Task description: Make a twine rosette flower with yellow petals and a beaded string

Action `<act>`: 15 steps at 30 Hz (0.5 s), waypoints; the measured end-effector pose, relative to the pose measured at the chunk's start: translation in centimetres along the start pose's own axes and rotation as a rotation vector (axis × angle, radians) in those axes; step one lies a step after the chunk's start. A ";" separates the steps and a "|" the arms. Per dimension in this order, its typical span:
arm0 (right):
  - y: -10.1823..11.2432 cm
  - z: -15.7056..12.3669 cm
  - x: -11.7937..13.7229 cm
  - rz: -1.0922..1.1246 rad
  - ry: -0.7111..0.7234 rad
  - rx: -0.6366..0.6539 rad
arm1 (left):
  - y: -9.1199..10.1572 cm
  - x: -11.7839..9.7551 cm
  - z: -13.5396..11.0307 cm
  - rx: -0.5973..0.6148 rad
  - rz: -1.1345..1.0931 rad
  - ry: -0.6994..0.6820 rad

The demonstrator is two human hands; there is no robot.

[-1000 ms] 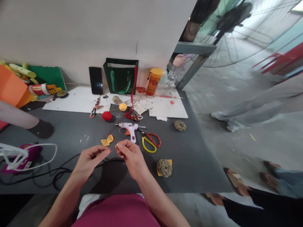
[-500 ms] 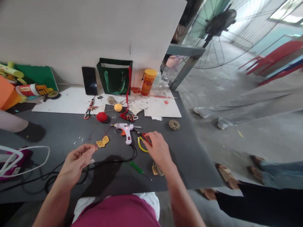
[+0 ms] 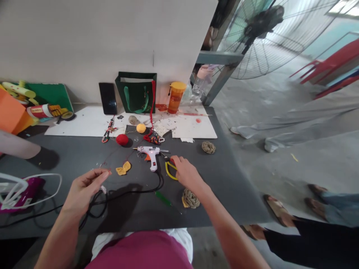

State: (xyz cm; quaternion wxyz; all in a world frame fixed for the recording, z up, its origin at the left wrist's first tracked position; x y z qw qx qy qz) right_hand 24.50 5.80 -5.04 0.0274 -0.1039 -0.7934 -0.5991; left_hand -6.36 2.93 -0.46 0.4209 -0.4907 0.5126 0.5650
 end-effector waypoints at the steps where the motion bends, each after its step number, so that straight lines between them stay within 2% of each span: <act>1: 0.2 -0.1 -0.1 -0.008 0.004 0.008 | 0.2 0.0 0.1 0.000 0.010 -0.003; 6: 1.6 -0.8 -1.7 -0.026 -0.005 0.037 | 1.3 0.0 0.6 -0.027 0.046 -0.009; 9: 2.5 -1.4 -2.9 0.058 -0.005 0.070 | 1.8 -0.2 0.9 -0.040 0.065 -0.029; 12: 3.8 -2.6 -3.1 0.280 -0.006 0.091 | 2.0 -0.6 1.0 -0.029 0.101 -0.052; 15: 3.6 -5.0 -0.8 0.670 0.038 0.251 | 2.1 -1.3 1.0 -0.017 0.110 -0.073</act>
Point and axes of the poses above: each hand's wrist, its own z-axis towards the middle knuckle, its own y-axis out of the back of the hand, x = y × z, the point moved 9 cm from there along z, towards the middle knuckle, and after that the axes turned 15 degrees about -y, right-handed, at the moved point
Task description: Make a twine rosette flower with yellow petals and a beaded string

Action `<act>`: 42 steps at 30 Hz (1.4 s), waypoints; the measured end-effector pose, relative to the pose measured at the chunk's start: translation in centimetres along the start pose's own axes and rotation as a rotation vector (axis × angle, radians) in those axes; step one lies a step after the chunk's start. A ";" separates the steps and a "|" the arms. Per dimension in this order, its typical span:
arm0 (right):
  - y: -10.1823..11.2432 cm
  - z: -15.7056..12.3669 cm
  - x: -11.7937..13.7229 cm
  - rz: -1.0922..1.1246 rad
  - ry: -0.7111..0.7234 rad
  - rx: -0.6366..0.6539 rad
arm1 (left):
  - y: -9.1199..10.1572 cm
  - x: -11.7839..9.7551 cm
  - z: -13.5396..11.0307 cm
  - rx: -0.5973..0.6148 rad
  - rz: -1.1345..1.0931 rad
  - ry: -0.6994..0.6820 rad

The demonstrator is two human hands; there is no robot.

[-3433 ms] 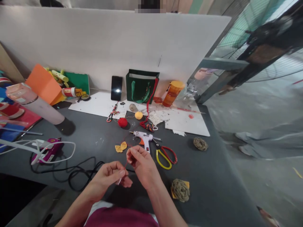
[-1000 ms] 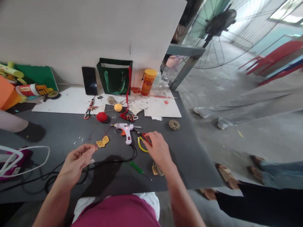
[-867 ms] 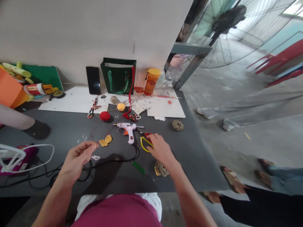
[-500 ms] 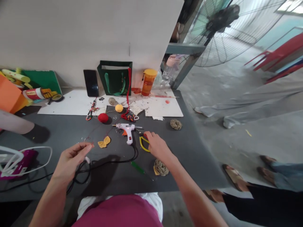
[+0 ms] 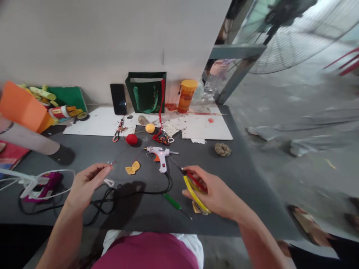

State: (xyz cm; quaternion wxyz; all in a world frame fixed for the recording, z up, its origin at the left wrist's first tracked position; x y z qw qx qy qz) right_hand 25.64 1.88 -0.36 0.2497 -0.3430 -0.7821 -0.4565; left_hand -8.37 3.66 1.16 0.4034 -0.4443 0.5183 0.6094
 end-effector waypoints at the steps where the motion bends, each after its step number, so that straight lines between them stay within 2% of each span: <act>1: -1.6 -0.6 0.8 0.165 0.014 0.113 | 0.1 -0.2 0.0 0.001 -0.008 -0.008; 3: -5.5 -1.9 3.1 0.487 0.065 0.372 | 0.3 -0.6 0.0 0.012 -0.025 -0.025; 5: -9.7 -2.8 5.3 0.686 0.060 0.616 | 0.6 -1.0 0.1 0.028 -0.033 -0.047; 9: -15.0 -2.5 8.4 0.865 0.026 0.813 | 1.3 -1.5 -0.2 0.093 0.014 -0.078; 11: -16.5 -2.4 9.5 0.894 0.031 0.893 | 1.8 -2.0 -0.3 0.101 0.065 -0.114; 14: -17.5 -2.3 10.5 0.881 0.045 0.959 | 2.1 -2.9 -0.5 0.092 0.094 -0.176; 16: -17.7 -2.1 10.8 0.846 0.059 0.945 | 1.8 -2.9 -0.7 0.106 0.077 -0.154; 22: -17.7 -1.2 11.0 0.785 0.122 0.798 | 0.8 -2.3 -1.3 0.087 -0.026 -0.022; 25: -17.7 -0.8 11.0 0.781 0.176 0.756 | 0.0 -1.8 -1.5 0.127 -0.066 0.022; 31: -16.8 -0.4 11.1 0.741 0.224 0.636 | -1.2 -1.9 -1.6 0.241 -0.012 -0.031; 38: -16.3 -0.5 11.2 0.730 0.262 0.588 | -1.2 -1.8 -1.8 0.232 0.026 -0.068; 42: -16.6 -0.3 10.9 0.738 0.226 0.578 | -1.6 -1.3 -2.0 0.240 0.002 -0.053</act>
Point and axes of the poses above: each hand's wrist, its own z-axis towards the middle knuckle, its own y-axis out of the back of the hand, x = y × z, the point moved 9 cm from there along z, towards the middle knuckle, and after that the axes turned 15 degrees about -y, right-handed, at the moved point
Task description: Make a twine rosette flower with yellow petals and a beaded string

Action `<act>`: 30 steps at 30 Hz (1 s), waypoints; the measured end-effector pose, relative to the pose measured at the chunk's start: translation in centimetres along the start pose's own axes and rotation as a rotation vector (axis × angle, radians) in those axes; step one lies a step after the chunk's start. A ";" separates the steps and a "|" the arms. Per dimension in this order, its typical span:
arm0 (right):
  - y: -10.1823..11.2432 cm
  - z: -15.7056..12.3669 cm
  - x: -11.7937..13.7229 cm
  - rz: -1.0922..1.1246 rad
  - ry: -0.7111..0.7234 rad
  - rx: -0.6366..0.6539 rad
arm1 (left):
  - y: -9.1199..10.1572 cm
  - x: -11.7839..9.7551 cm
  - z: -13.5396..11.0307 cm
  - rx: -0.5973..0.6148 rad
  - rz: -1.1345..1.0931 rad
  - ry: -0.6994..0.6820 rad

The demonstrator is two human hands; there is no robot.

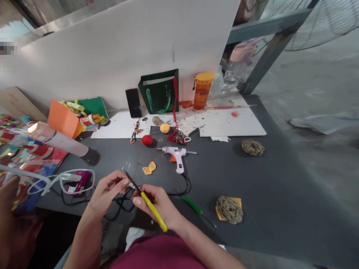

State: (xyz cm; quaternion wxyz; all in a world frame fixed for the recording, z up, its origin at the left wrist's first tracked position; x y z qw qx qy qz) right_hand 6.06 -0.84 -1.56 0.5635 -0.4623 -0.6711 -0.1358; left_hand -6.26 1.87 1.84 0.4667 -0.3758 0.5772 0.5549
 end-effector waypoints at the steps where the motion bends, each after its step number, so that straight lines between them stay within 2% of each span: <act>1: 0.0 0.0 -0.1 0.009 -0.011 -0.008 | -0.1 0.1 0.0 0.000 -0.004 0.003; 7: 0.6 -0.1 -0.6 0.029 -0.062 -0.072 | 0.3 0.5 -0.1 -0.035 0.012 0.002; 10: 2.6 0.3 -0.2 -0.057 -0.056 -0.202 | 1.5 0.3 0.1 -0.127 -0.038 -0.036; 14: 6.0 1.2 1.6 -0.449 -0.010 -0.501 | 3.8 -1.0 0.4 -0.299 -0.116 -0.115; 17: 6.9 2.2 2.9 -0.811 -0.039 -0.632 | 5.4 -2.1 0.5 -0.386 -0.145 -0.171; 19: 6.6 2.8 3.6 -0.993 -0.044 -0.637 | 6.3 -2.4 0.9 -0.433 -0.163 -0.210; 22: 5.3 3.6 4.1 -1.178 -0.072 -0.538 | 7.6 -2.2 2.4 -0.486 -0.162 -0.258; 25: 4.0 4.5 4.2 -1.316 -0.101 -0.442 | 8.9 -1.9 5.0 -0.524 -0.114 -0.314; 30: 1.8 7.2 4.3 -1.423 -0.098 -0.394 | 10.4 -2.1 10.2 -0.539 -0.104 -0.384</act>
Point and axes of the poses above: each hand's wrist, its own z-axis towards the middle knuckle, its own y-axis out of the back of the hand, x = y × z, the point moved 9 cm from there along z, towards the middle knuckle, and after that the axes turned 15 degrees about -y, right-handed, at the moved point
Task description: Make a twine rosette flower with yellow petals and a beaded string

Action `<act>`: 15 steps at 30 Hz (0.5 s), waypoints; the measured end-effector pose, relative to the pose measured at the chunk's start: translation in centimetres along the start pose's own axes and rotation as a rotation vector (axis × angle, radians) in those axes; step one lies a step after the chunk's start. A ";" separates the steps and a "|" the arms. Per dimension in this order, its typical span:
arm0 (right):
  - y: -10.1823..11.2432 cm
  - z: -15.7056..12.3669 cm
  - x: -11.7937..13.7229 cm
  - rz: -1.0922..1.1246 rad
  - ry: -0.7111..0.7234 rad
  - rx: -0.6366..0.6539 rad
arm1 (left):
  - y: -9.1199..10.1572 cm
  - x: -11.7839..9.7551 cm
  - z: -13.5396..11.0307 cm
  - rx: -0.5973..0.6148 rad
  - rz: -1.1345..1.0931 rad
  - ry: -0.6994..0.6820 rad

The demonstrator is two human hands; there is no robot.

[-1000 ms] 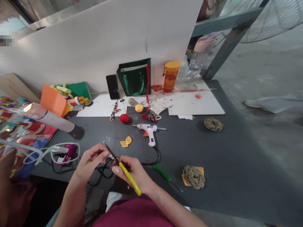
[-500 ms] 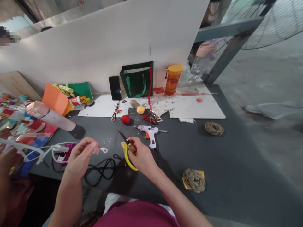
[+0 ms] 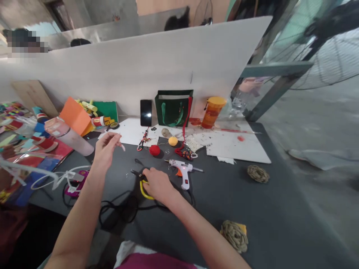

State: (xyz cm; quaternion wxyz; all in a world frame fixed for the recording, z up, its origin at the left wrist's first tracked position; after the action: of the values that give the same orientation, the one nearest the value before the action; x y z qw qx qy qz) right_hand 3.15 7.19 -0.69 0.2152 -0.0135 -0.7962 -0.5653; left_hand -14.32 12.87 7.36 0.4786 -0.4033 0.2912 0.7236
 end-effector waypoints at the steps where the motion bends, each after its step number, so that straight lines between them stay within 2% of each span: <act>1: -0.2 0.5 0.6 -0.017 -0.001 -0.005 | -0.3 0.3 0.8 0.003 0.001 -0.006; 4: -0.7 2.2 2.2 -0.052 -0.018 -0.029 | -1.1 0.8 2.8 0.019 0.020 -0.021; 8: -1.4 3.8 4.3 -0.065 -0.025 -0.062 | -1.6 1.1 4.1 0.030 0.113 -0.034; 15: -2.9 6.1 6.1 -0.061 -0.076 -0.066 | -2.7 -0.8 4.5 0.150 0.322 -0.094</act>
State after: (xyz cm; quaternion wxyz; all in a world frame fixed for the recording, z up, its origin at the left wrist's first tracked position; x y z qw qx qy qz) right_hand -5.13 10.34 -2.77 0.1672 -0.0179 -0.7849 -0.5964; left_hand -13.04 17.16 10.29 0.3981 -0.2804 0.3827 0.7851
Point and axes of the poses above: each hand's wrist, its own z-axis towards the middle knuckle, its own y-axis out of the back of the hand, x = y × z, the point moved 9 cm from there along z, towards the middle knuckle, and after that the axes turned 15 degrees about -y, right-handed, at the moved point
